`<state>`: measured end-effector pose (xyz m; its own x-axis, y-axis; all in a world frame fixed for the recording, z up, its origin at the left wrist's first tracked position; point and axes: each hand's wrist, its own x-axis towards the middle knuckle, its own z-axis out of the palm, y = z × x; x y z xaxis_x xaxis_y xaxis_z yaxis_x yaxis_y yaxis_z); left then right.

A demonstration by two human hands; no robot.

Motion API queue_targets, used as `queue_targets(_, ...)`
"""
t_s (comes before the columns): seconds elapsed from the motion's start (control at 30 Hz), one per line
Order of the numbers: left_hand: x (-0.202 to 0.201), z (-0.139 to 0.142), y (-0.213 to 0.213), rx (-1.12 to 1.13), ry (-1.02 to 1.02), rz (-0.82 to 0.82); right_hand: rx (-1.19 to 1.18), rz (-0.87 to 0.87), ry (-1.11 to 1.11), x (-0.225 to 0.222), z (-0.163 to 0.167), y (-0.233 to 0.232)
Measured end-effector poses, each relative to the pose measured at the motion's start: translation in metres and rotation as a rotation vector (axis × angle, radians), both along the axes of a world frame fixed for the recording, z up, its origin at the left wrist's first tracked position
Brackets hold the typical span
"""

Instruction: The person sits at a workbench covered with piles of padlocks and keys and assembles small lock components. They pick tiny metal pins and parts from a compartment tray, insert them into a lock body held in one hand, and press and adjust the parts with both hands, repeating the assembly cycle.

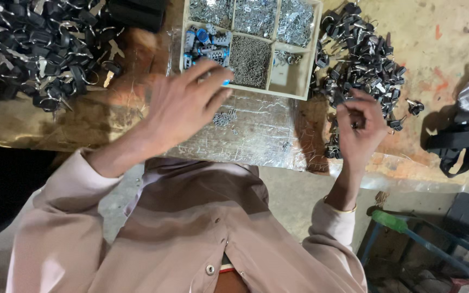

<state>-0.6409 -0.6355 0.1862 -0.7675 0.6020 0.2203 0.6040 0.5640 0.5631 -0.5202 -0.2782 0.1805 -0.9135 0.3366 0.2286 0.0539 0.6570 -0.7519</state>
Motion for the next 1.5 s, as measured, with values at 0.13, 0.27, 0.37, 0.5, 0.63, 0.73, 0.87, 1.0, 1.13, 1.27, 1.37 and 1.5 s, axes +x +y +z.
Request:
queue_targets(0.13, -0.015, 0.011, 0.001, -0.018, 0.044, -0.033, -0.692, 0.187, 0.089, 0.015, -0.007, -0.012)
queue_targets(0.27, -0.018, 0.012, 0.009, -0.085, 0.033, -0.072, -0.754, 0.225, -0.061, 0.013, -0.021, -0.043)
queue_targets(0.37, -0.020, 0.007, 0.012, -0.087, 0.031, -0.076, -0.372, 0.198, -0.210, 0.007, -0.021, -0.062)
queue_targets(0.5, -0.023, 0.003, 0.010, -0.032, 0.016, -0.082, -0.051, 0.275, -0.120, -0.003, -0.005, -0.076)
queue_targets(0.63, -0.025, 0.001, 0.008, -0.047, 0.045, -0.087, 0.342, 0.318, -0.073, -0.009, 0.007, -0.090)
queue_targets(0.73, -0.026, 0.001, 0.008, -0.007, 0.051, -0.084, 0.512, 0.418, -0.056, -0.009, 0.011, -0.101)
queue_targets(0.87, -0.025, 0.003, 0.007, 0.095, 0.052, -0.103, 0.499, 0.513, -0.122, -0.010, 0.015, -0.109)
queue_targets(1.0, -0.029, 0.004, 0.008, 0.165, -0.017, -0.094, 0.382, 0.455, -0.161, -0.020, 0.021, -0.104)
queue_targets(1.13, -0.037, 0.000, 0.008, 0.286, -0.011, -0.103, 0.285, 0.426, -0.155, -0.051, 0.020, -0.094)
queue_targets(1.27, -0.044, -0.009, 0.007, 0.524, -0.105, -0.119, 0.349, 0.476, -0.110, -0.089, 0.013, -0.093)
queue_targets(1.37, -0.047, -0.016, 0.010, 0.635, -0.303, -0.069, 0.447, 0.505, -0.068, -0.112, 0.005, -0.103)
queue_targets(1.5, -0.053, -0.024, 0.013, 0.726, -0.361, -0.035, 0.444, 0.518, -0.099, -0.127, 0.004, -0.109)
